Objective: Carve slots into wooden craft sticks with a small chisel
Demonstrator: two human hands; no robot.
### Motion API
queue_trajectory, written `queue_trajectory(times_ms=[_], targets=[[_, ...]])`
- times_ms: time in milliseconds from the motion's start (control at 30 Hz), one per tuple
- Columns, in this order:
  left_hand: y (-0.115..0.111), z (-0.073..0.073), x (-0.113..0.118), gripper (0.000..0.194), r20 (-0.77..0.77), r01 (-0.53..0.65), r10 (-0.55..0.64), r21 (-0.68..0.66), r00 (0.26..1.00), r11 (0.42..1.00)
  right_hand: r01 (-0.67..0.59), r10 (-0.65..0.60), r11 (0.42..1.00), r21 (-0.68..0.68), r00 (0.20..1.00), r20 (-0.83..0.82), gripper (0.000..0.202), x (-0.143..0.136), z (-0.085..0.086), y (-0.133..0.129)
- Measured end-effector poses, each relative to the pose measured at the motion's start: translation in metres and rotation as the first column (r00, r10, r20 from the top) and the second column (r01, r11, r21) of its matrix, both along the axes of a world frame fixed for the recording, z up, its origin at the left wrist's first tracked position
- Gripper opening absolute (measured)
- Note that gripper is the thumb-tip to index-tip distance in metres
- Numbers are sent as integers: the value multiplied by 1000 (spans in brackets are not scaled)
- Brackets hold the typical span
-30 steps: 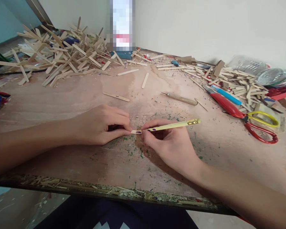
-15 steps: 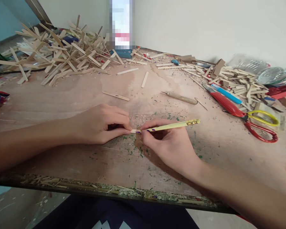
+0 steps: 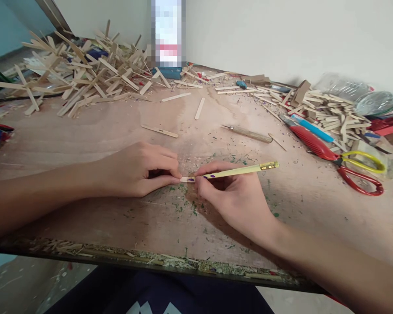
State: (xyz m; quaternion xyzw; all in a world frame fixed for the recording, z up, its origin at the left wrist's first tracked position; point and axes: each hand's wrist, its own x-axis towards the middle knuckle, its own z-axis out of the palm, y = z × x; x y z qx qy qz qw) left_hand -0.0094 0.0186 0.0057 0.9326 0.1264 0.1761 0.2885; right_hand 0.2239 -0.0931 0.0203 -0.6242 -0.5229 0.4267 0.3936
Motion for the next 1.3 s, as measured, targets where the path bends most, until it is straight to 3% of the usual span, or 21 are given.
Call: queue_trajectory(times_ms=[1300], targets=[[-1, 0, 0, 20, -21, -12, 11, -21, 1000, 1000, -1, 1, 1000, 1, 1000, -6, 15, 1, 0, 0]])
